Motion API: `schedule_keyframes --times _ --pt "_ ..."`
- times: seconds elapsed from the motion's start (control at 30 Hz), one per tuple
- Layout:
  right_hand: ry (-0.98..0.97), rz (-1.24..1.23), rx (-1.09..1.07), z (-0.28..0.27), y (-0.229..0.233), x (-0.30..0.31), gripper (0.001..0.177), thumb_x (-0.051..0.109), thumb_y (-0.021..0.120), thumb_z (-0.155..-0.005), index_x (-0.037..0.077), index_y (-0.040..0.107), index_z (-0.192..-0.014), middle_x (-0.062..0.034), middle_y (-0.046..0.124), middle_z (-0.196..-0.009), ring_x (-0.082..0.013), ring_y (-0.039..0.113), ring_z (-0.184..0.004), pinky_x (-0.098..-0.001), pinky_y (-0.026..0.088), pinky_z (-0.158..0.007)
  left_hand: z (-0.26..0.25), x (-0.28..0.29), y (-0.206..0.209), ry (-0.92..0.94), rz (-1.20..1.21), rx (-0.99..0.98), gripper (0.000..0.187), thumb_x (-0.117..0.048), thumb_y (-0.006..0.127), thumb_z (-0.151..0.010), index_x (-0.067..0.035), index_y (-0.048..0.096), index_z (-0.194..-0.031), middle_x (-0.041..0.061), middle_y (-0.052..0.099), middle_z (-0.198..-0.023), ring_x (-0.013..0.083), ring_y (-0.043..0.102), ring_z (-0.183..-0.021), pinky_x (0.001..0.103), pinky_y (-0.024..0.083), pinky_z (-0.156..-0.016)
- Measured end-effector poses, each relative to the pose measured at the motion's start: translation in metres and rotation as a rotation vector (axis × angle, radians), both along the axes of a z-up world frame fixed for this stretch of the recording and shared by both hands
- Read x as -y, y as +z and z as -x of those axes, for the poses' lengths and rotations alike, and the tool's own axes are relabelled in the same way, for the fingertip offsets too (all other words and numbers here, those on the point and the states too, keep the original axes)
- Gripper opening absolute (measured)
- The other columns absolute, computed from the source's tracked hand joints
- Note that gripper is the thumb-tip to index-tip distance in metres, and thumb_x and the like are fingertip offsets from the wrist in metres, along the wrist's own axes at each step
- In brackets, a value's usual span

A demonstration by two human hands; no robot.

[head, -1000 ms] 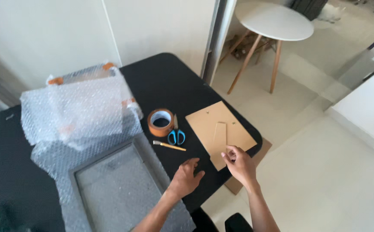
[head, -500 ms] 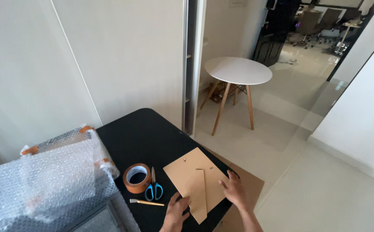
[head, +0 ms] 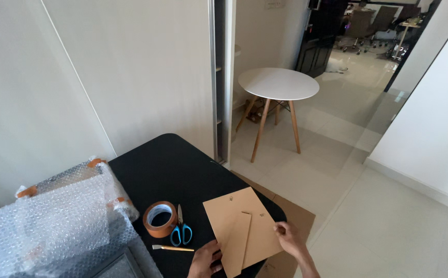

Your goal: The person places a picture frame and its cardboard backing onto a sheet of bubble wrap, folds the wrap around the frame, and secures it with tape.

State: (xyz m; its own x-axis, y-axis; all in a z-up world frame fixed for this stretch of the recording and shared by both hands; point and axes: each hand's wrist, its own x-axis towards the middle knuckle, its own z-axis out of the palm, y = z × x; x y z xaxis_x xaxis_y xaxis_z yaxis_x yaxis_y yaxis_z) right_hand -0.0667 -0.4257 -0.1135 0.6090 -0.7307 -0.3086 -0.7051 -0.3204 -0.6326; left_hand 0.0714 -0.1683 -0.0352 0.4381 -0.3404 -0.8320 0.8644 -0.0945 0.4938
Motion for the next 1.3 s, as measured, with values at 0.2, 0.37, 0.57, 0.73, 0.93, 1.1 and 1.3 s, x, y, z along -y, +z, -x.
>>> schedule_keyframes --times 0.2,0.37,0.57,0.73,0.93,1.1,1.3 --pt "-0.114 -0.142 0.175 0.039 -0.025 0.003 0.039 0.037 0.064 -0.084 0.016 0.069 -0.117 0.0000 0.074 -0.107 -0.0126 0.067 -0.095 -0.0259 0.050 -0.084 0.010 -0.013 0.005 -0.105 0.059 0.160 0.034 -0.005 0.054 -0.089 -0.010 0.064 -0.121 0.010 0.066 -0.098 0.0213 0.061 -0.086 0.032 0.047 -0.062" --pt "-0.187 -0.313 0.503 0.061 0.006 -0.032 0.032 0.015 0.067 -0.085 0.000 0.068 -0.114 -0.0102 0.070 -0.099 -0.0173 0.062 -0.092 -0.0254 0.044 -0.083 0.014 -0.034 -0.033 0.011 0.296 0.251 0.033 0.001 0.057 -0.083 -0.012 0.062 -0.113 0.008 0.069 -0.092 0.0167 0.058 -0.068 0.030 0.043 -0.055" --pt "0.003 -0.422 0.398 0.041 0.127 -0.144 0.027 0.021 0.057 -0.091 -0.002 0.062 -0.105 -0.0164 0.070 -0.107 -0.0238 0.062 -0.100 -0.0360 0.046 -0.086 0.024 -0.124 0.006 0.101 0.620 0.339 0.024 0.003 0.050 -0.089 -0.012 0.053 -0.108 0.011 0.068 -0.083 0.0166 0.065 -0.069 0.026 0.049 -0.051" --pt "0.176 -0.750 0.534 0.009 0.117 -0.206 0.033 0.004 0.054 -0.088 -0.007 0.057 -0.119 -0.0217 0.066 -0.118 -0.0233 0.059 -0.106 -0.0340 0.046 -0.091 0.043 -0.225 0.049 0.132 0.527 0.415 0.025 -0.012 0.055 -0.093 -0.013 0.047 -0.117 0.009 0.070 -0.090 0.0149 0.062 -0.067 0.026 0.044 -0.051" --pt "0.377 -0.757 0.441 -0.024 0.076 -0.287 0.026 0.020 0.055 -0.092 0.003 0.063 -0.110 -0.0131 0.070 -0.106 -0.0144 0.060 -0.096 -0.0257 0.045 -0.079 0.089 -0.324 0.044 0.424 0.326 0.401 0.027 -0.018 0.052 -0.093 -0.021 0.050 -0.120 0.007 0.066 -0.090 0.0153 0.057 -0.069 0.027 0.037 -0.049" --pt "0.643 -0.619 0.362 -0.035 0.071 -0.354 0.020 0.023 0.052 -0.095 0.007 0.062 -0.098 -0.0033 0.065 -0.097 -0.0061 0.053 -0.097 -0.0232 0.040 -0.089 0.119 -0.367 0.052 0.600 0.200 0.466 0.041 -0.032 0.047 -0.092 -0.009 0.056 -0.124 0.007 0.067 -0.112 0.0163 0.063 -0.095 0.028 0.049 -0.077" --pt "0.504 -0.823 0.252 -0.047 0.123 -0.401 0.020 0.028 0.047 -0.093 0.011 0.041 -0.102 -0.0095 0.043 -0.100 -0.0210 0.042 -0.091 -0.0360 0.035 -0.078 0.121 -0.391 0.061 0.598 0.004 0.630 0.035 -0.034 0.048 -0.091 -0.011 0.060 -0.115 0.004 0.070 -0.100 0.0131 0.066 -0.081 0.025 0.051 -0.068"
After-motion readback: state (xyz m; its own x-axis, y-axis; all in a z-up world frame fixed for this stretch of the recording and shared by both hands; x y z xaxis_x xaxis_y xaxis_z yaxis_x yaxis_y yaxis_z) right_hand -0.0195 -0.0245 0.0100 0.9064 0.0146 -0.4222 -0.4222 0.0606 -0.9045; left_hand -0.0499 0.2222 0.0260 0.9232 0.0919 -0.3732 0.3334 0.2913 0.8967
